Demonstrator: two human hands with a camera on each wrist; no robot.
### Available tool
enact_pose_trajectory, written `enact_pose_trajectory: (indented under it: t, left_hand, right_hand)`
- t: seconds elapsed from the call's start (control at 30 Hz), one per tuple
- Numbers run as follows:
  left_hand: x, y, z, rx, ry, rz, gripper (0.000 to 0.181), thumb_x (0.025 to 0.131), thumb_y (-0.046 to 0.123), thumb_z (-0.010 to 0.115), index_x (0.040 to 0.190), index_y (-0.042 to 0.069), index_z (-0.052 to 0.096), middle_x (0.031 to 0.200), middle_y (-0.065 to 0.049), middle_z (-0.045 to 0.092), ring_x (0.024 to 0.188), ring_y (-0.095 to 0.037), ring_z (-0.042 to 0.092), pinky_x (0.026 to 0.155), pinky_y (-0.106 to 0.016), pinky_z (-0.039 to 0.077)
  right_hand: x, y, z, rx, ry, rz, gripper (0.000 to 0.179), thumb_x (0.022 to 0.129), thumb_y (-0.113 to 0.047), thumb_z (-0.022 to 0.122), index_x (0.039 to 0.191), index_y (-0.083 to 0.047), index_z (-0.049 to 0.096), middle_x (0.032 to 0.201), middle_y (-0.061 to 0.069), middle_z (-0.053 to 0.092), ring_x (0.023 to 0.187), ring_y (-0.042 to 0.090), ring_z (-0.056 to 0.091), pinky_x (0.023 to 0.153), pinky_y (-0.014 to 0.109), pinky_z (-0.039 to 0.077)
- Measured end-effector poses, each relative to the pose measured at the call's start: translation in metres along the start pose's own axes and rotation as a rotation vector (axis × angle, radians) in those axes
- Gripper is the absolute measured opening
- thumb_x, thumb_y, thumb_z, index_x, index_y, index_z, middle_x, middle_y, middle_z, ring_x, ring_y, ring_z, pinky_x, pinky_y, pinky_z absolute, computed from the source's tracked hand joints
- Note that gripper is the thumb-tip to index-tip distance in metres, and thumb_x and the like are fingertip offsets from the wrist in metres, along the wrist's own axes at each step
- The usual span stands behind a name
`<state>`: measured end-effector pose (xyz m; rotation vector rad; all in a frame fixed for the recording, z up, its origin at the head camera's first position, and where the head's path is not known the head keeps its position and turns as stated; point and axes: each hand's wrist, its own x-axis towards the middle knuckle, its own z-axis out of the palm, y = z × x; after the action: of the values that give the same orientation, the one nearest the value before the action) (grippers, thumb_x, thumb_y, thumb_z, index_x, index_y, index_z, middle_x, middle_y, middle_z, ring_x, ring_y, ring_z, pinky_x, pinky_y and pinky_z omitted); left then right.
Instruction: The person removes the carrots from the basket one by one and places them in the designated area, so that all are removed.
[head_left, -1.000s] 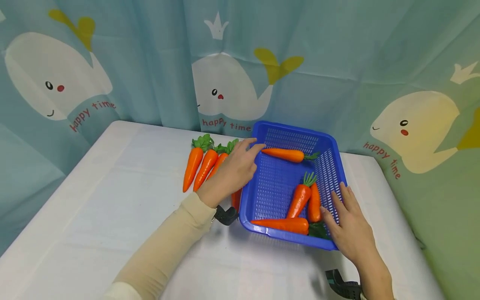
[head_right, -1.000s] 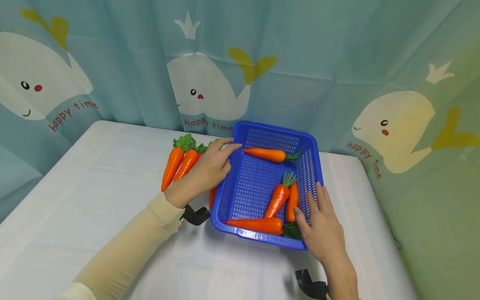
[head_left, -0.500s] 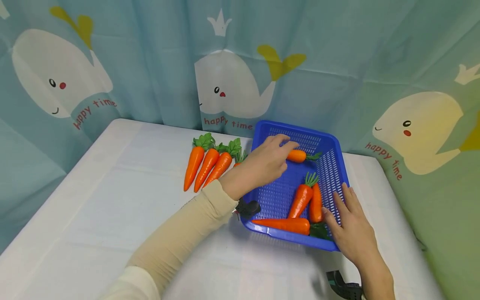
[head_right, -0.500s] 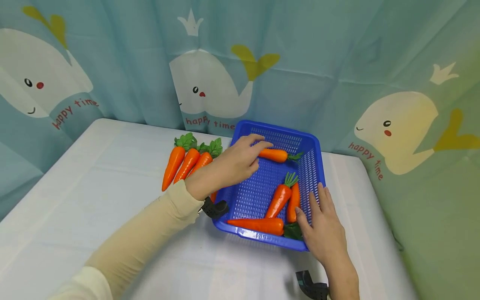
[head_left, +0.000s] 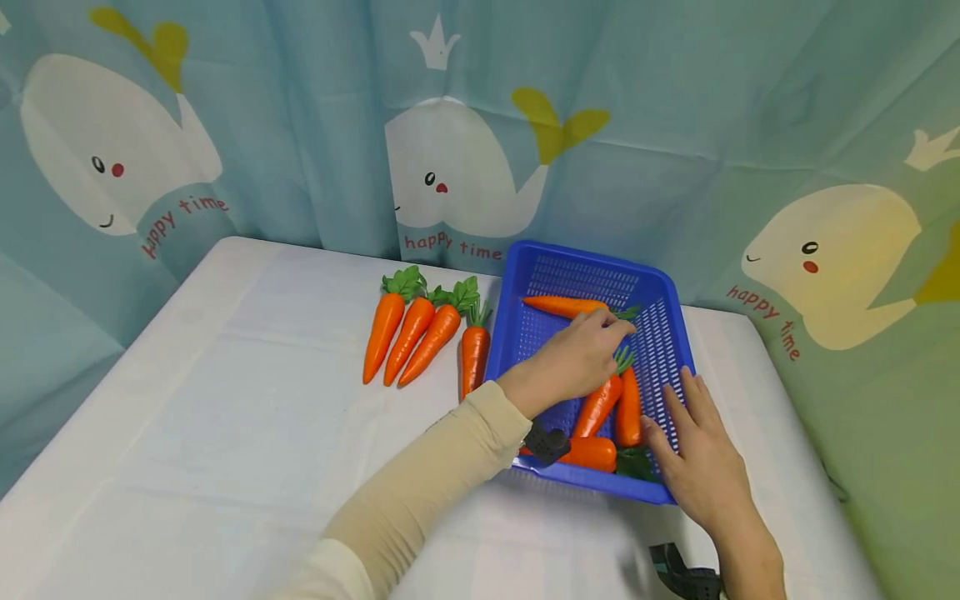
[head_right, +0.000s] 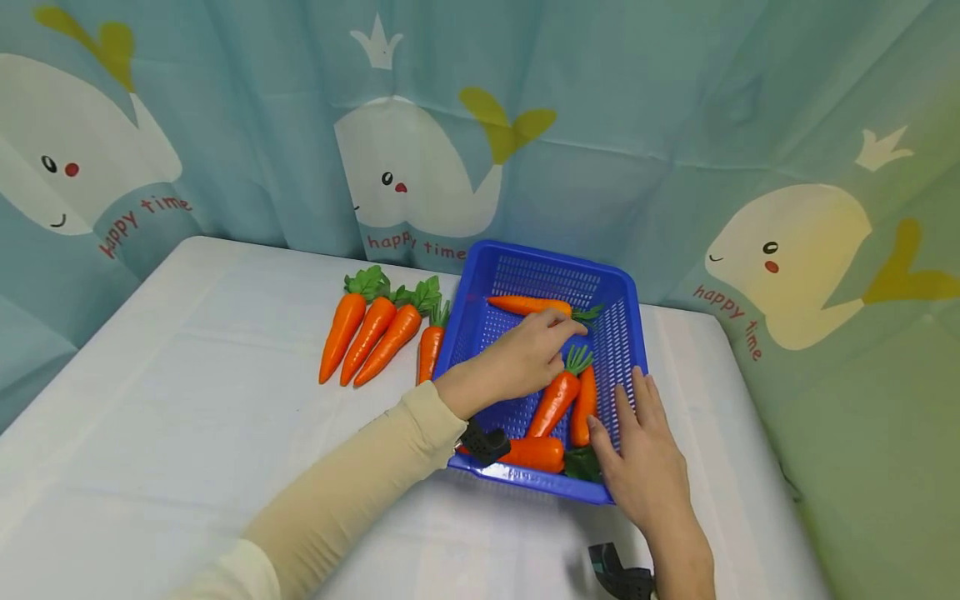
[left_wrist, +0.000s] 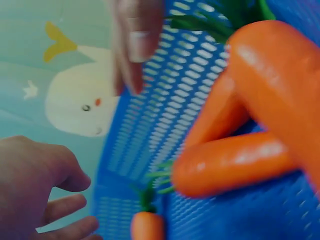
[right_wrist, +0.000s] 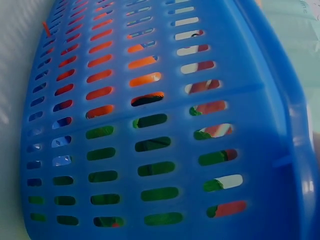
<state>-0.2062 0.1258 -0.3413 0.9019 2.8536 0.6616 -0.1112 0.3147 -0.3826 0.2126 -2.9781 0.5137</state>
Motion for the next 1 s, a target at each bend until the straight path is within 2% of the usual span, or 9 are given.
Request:
enact_pose_trajectory:
  t: [0.13, 0.4, 0.5, 0.73, 0.9, 1.0]
  left_hand:
    - [0.005, 0.001, 0.011, -0.054, -0.006, -0.046, 0.042, 0.100, 0.016, 0.055, 0.142, 0.021, 0.052, 0.142, -0.004, 0.052, 0.124, -0.018, 0.054, 0.108, -0.030, 0.046]
    - [0.014, 0.001, 0.021, -0.189, -0.035, -0.111, 0.040, 0.099, 0.014, 0.055, 0.138, 0.022, 0.055, 0.140, -0.002, 0.052, 0.119, -0.015, 0.055, 0.106, -0.030, 0.047]
    - [0.016, 0.002, 0.026, -0.171, -0.042, -0.106, 0.038, 0.100, 0.016, 0.055, 0.137, 0.023, 0.056, 0.138, -0.001, 0.053, 0.119, -0.015, 0.056, 0.105, -0.029, 0.048]
    - [0.018, 0.005, 0.039, -0.150, -0.084, -0.093, 0.036, 0.100, 0.019, 0.057, 0.135, 0.024, 0.058, 0.128, 0.003, 0.057, 0.103, -0.009, 0.054, 0.085, -0.019, 0.050]
    - [0.020, 0.005, 0.042, -0.134, -0.106, -0.099, 0.039, 0.099, 0.020, 0.058, 0.138, 0.026, 0.055, 0.131, 0.003, 0.055, 0.106, -0.010, 0.053, 0.087, -0.020, 0.049]
    - [0.021, 0.004, 0.045, -0.090, -0.127, -0.094, 0.045, 0.099, 0.024, 0.059, 0.143, 0.028, 0.051, 0.136, 0.002, 0.053, 0.111, -0.011, 0.053, 0.093, -0.023, 0.051]
  right_hand:
    - [0.001, -0.001, -0.001, -0.002, 0.002, -0.006, 0.065, 0.102, -0.041, 0.047, 0.146, 0.007, 0.041, 0.163, 0.023, 0.019, 0.151, 0.043, 0.015, 0.104, 0.074, 0.030]
    - [0.003, 0.000, -0.002, -0.012, -0.001, -0.013, 0.065, 0.102, -0.040, 0.048, 0.146, 0.007, 0.041, 0.163, 0.023, 0.019, 0.151, 0.043, 0.015, 0.103, 0.074, 0.031]
    - [0.002, 0.000, 0.000, -0.014, 0.002, -0.010, 0.065, 0.102, -0.039, 0.047, 0.146, 0.007, 0.041, 0.163, 0.023, 0.018, 0.152, 0.042, 0.013, 0.101, 0.075, 0.031]
    - [-0.002, -0.001, 0.001, -0.021, 0.006, 0.001, 0.064, 0.101, -0.039, 0.048, 0.145, 0.008, 0.042, 0.163, 0.024, 0.018, 0.152, 0.042, 0.014, 0.101, 0.075, 0.031]
    - [-0.001, 0.000, 0.001, -0.021, 0.005, 0.005, 0.065, 0.102, -0.040, 0.048, 0.146, 0.007, 0.041, 0.163, 0.023, 0.018, 0.152, 0.042, 0.014, 0.101, 0.075, 0.031]
    - [-0.001, -0.001, 0.001, -0.020, 0.002, 0.007, 0.065, 0.101, -0.040, 0.048, 0.146, 0.007, 0.041, 0.163, 0.023, 0.018, 0.152, 0.042, 0.014, 0.101, 0.075, 0.031]
